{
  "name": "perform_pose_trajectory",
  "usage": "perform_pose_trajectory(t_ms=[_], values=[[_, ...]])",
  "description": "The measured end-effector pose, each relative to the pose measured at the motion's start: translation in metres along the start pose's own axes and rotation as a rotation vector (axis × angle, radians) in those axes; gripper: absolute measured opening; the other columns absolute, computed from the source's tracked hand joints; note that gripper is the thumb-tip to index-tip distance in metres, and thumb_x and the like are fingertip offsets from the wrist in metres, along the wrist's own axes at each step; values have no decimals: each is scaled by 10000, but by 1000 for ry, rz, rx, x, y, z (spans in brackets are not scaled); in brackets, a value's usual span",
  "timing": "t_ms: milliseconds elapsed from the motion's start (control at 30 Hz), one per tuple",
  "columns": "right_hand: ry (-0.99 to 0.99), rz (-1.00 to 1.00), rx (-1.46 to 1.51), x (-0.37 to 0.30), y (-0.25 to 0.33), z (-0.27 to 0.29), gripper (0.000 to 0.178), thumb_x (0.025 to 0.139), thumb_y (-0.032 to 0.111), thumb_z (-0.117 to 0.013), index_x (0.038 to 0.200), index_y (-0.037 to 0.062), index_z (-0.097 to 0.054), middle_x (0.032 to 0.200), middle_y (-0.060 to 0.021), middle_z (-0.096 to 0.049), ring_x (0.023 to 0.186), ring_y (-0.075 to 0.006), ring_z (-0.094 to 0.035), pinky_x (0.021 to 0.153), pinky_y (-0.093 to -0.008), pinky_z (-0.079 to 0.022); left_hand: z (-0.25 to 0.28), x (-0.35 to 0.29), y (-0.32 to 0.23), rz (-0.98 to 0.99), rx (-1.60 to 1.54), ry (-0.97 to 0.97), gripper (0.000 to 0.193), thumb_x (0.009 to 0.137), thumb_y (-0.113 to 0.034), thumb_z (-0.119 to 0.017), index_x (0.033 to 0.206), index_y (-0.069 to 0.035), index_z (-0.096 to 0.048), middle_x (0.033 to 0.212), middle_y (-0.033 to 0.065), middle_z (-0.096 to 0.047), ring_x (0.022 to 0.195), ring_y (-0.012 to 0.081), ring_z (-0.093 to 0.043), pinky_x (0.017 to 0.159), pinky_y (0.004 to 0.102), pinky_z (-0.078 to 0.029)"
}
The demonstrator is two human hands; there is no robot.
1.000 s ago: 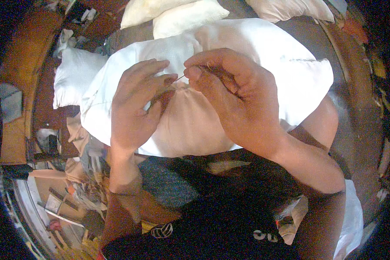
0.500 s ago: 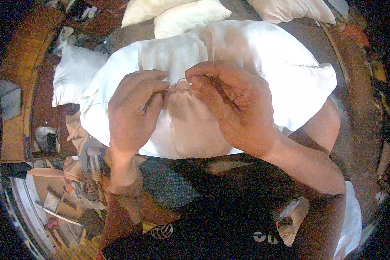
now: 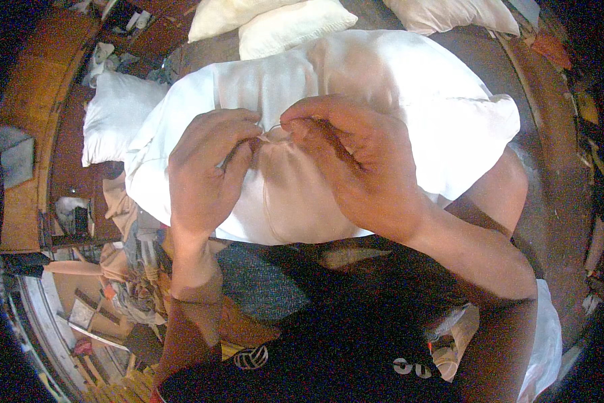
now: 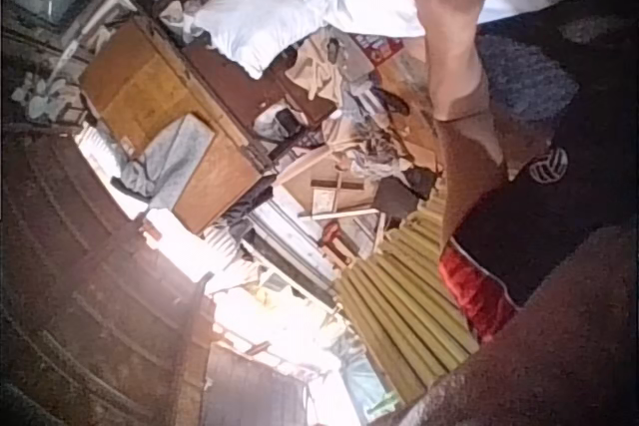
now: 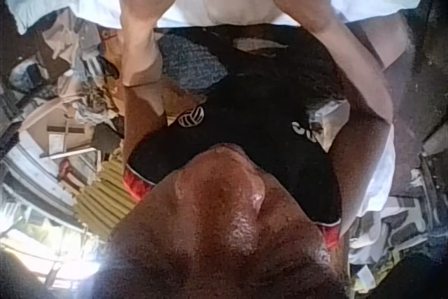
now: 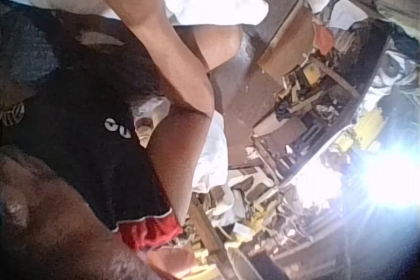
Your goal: The person hand-sews a white pillow using a needle and thread, working along the seam to close it. The person repeatedly inserts the needle, pulls the thread through, and adjusts the fabric while seated on the floor.
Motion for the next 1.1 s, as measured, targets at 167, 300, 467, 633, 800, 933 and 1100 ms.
perform_pose_trajectory(t_ms=[167,300,467,633,800,933,1100], values=[[26,-49,-6,5,6,1,200,1036,105,-562,1135,-48,-644,1025,-110,-715,945,-135,-678,872,-269,-545,1,4,-3,5,-3,5,160,777,27,-688,920,-43,-701,995,111,-727,966,307,-687,874,378,-535],[5,-119,25,7,2,4,205,1038,119,-562,1132,-43,-646,1000,-101,-722,933,-131,-679,857,-270,-550,1,4,-3,20,-6,2,139,798,25,-687,918,-45,-702,982,103,-726,956,303,-687,860,377,-537],[-40,-139,8,6,-3,9,211,1041,122,-555,1138,-43,-645,1028,-108,-720,930,-142,-684,849,-283,-565,0,2,-2,39,-1,17,137,800,19,-692,921,-45,-705,989,105,-728,968,305,-687,873,380,-536],[-62,-100,55,4,-2,9,207,1038,108,-557,1148,-46,-641,1065,-119,-714,937,-157,-692,855,-283,-571,-1,1,-2,47,1,23,144,790,13,-698,922,-43,-708,1004,111,-729,987,308,-685,892,384,-531],[-29,-87,85,1,-3,4,202,1033,97,-564,1156,-44,-640,1074,-119,-713,950,-150,-692,862,-279,-571,0,0,-5,-32,32,-23,147,777,9,-694,912,-34,-654,954,93,-693,909,319,-657,811,400,-536],[-30,-87,116,-1,-6,3,200,1033,100,-566,1158,-38,-641,1075,-114,-714,958,-146,-691,867,-275,-566,-1,-1,-4,-23,20,-30,141,780,11,-692,908,-37,-655,946,92,-694,899,312,-659,805,394,-536],[-35,-64,114,-2,-5,2,199,1033,98,-567,1161,-35,-641,1070,-109,-714,959,-143,-688,875,-270,-556,0,0,-6,-21,23,-31,138,783,11,-689,906,-38,-654,942,89,-694,893,308,-660,803,389,-537]])
Point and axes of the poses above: each hand's wrist, its own x-axis towards the middle knuckle, its own z-axis out of the back of the hand, y = z × x, the point moved 8 cm from there along x, towards the middle knuckle
